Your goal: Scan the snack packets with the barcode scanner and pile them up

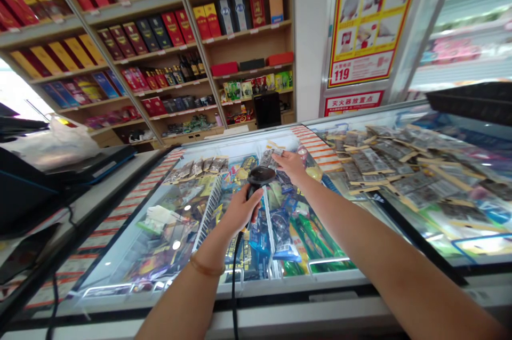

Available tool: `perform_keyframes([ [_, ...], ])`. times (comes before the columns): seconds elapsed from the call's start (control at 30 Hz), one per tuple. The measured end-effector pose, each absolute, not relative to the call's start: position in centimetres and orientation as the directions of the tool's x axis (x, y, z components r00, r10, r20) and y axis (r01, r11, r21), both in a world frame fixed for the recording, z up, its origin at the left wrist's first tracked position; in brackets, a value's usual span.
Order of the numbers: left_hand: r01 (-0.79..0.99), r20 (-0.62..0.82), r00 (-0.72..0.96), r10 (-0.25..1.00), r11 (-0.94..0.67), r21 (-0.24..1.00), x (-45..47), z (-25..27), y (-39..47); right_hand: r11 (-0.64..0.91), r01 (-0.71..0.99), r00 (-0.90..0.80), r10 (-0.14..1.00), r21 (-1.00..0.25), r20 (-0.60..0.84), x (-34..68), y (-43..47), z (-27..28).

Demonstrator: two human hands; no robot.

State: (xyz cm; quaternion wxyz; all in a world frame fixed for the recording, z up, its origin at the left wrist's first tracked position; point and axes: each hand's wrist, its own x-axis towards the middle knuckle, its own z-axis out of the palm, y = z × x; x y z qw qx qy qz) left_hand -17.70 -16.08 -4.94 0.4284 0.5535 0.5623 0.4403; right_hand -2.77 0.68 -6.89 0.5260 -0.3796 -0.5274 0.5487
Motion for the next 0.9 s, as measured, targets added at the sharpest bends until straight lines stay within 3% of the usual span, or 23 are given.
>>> perform_keyframes([
  [0.2,0.219,-0.007,-0.029,1.000,0.013,0.976,-17.8,-4.9,-16.1,0.102,-0.226,-0.173,0.974,-0.969,0.143,-2.8,1.3,-7.5],
  [0.37,0.147,0.005,-0.075,0.997,0.006,0.989,-17.6,-5.4,-15.6,0.099,-0.134,-0.144,0.983,-0.986,0.118,-2.8,2.0,-8.3],
  [0.63,-0.096,-0.093,-0.420,0.903,0.058,0.994,-23.4,-1.1,-15.9,0.082,-0.135,-0.082,0.992,-0.987,0.093,-4.9,1.2,-7.1],
  [0.77,-0.129,-0.058,-0.641,0.766,-0.033,0.991,-29.9,0.2,-18.2,0.061,0.004,-0.035,0.997,-0.998,0.061,-10.6,0.7,-3.6],
  [0.9,-0.156,-0.079,-0.746,0.662,-0.058,0.986,-35.4,-0.7,-21.1,0.046,0.089,-0.042,0.998,-0.995,0.042,-19.9,0.2,-1.1],
])
